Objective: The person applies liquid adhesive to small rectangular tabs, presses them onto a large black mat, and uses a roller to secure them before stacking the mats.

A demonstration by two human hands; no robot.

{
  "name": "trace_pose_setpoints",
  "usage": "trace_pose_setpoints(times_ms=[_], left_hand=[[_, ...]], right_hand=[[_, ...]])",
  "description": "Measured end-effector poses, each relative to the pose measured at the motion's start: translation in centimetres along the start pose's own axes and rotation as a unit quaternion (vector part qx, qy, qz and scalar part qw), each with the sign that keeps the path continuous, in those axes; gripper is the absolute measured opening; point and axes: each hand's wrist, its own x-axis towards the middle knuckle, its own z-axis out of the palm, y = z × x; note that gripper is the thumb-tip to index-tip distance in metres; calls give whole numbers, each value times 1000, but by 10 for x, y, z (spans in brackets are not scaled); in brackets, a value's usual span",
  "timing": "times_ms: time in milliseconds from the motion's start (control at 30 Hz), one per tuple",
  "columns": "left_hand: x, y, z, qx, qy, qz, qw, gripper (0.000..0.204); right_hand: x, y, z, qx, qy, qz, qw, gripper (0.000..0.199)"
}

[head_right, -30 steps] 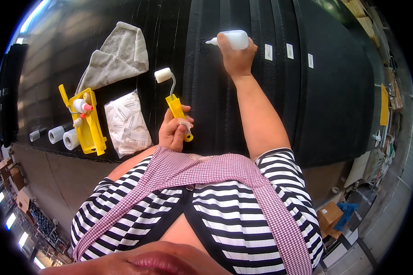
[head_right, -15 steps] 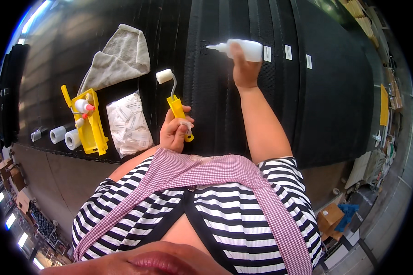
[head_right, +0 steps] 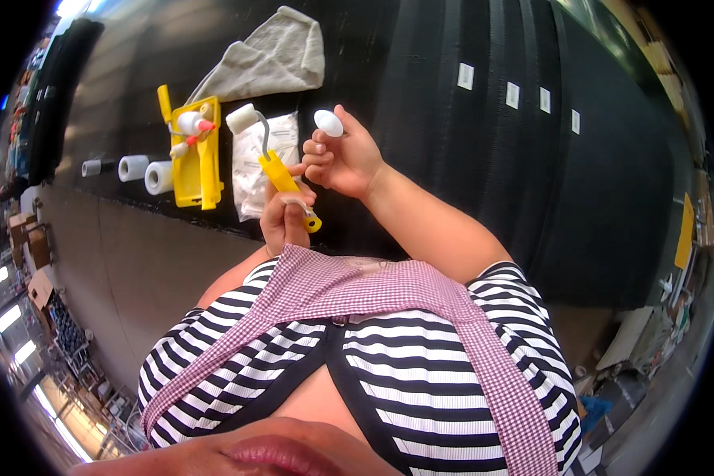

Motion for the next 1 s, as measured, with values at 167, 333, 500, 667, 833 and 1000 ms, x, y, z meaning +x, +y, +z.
trace_pose_setpoints(times_ms=[167,333,500,667,833,1000], left_hand=[[0,12,-26,35,71,-76,994,23],[7,3,-42,-79,102,-166,978,26],[16,4,-40,-187,157,-173,954,29],[10,9,-39,-205,107,-191,954,31],[14,20,-28,-271,110,-196,936,29],[17,20,-30,-243,95,-204,944,30]], right_hand=[[18,-1,-3,25,60,16,998,56],[14,-3,-1,8,52,-5,999,61],[-15,18,20,-299,91,-115,943,59],[-30,67,66,-690,161,-208,674,25],[-34,71,55,-601,184,-213,748,17],[-51,66,51,-495,186,-266,806,8]])
